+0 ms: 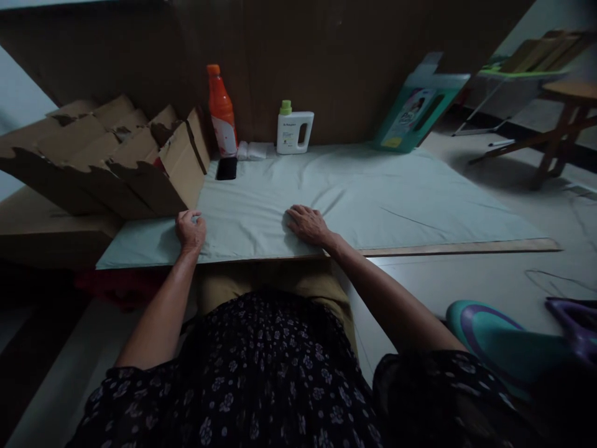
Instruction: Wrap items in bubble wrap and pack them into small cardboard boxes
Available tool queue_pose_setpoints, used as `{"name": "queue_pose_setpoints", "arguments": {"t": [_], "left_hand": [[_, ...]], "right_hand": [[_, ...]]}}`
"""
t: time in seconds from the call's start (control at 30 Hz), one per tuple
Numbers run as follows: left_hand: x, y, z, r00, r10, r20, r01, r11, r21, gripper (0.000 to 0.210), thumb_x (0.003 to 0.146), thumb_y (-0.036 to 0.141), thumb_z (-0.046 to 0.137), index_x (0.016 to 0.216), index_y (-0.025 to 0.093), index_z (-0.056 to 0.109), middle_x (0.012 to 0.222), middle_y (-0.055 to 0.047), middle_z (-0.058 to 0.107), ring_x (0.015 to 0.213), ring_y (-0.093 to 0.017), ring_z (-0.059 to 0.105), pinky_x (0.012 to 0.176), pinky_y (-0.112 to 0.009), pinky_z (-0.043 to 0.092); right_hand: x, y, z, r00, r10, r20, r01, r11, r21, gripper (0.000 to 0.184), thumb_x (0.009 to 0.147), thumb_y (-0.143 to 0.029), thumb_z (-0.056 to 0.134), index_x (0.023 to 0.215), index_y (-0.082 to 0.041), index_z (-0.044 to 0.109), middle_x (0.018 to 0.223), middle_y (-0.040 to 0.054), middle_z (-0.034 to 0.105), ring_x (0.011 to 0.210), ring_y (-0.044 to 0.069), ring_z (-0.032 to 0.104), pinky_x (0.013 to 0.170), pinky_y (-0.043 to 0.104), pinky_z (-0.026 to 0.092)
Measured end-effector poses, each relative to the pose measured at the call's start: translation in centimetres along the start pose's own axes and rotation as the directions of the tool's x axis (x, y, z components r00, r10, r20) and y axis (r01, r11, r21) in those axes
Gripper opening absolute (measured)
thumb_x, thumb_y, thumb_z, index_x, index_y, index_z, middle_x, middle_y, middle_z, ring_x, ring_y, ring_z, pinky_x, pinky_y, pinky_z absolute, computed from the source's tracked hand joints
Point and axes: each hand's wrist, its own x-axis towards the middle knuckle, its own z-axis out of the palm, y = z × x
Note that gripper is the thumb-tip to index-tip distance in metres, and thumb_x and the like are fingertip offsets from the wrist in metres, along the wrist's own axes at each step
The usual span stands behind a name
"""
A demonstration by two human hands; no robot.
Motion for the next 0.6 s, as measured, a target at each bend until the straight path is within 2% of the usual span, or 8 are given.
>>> {"name": "queue_pose_setpoints", "arguments": {"t": [0.23,0.43,0.6], "left_hand": [[-0.13,0.1,0.11,1.0,-0.022,-0.004,0.022,1.0,-0.021,0.017,0.067,0.013,0.053,0.074,0.02,0.066,0.087,-0.007,0.064,0.093,-0.027,0.064,0.094,-0.04,0.05],[-0.2,-0.12,0.32,0.999,-0.053,-0.007,0.053,0.998,-0.021,0.018,0.068,0.012,0.052,0.077,0.019,0.066,0.092,-0.008,0.066,0.098,-0.026,0.063,0.096,-0.039,0.049],[-0.16,-0.06,0.28,0.999,-0.049,0.01,0.049,0.999,-0.012,0.018,0.067,0.012,0.052,0.077,0.019,0.066,0.092,-0.008,0.065,0.098,-0.026,0.063,0.096,-0.039,0.049]], "right_hand": [[0.04,-0.09,-0.01,1.0,-0.005,-0.015,0.005,1.0,-0.023,0.04,0.101,-0.034,0.043,0.137,-0.021,0.054,0.147,0.0123,0.053,0.131,0.03,0.049,0.102,0.045,0.042],[0.08,0.12,0.43,1.0,-0.017,-0.021,0.017,1.0,-0.02,0.045,0.101,-0.034,0.041,0.142,-0.019,0.05,0.149,0.0149,0.05,0.135,0.032,0.045,0.105,0.049,0.04],[0.05,0.21,0.86,0.999,-0.01,-0.038,0.01,1.0,0.001,0.044,0.101,-0.034,0.041,0.141,-0.019,0.051,0.15,0.014,0.05,0.136,0.031,0.043,0.106,0.047,0.038]]}}
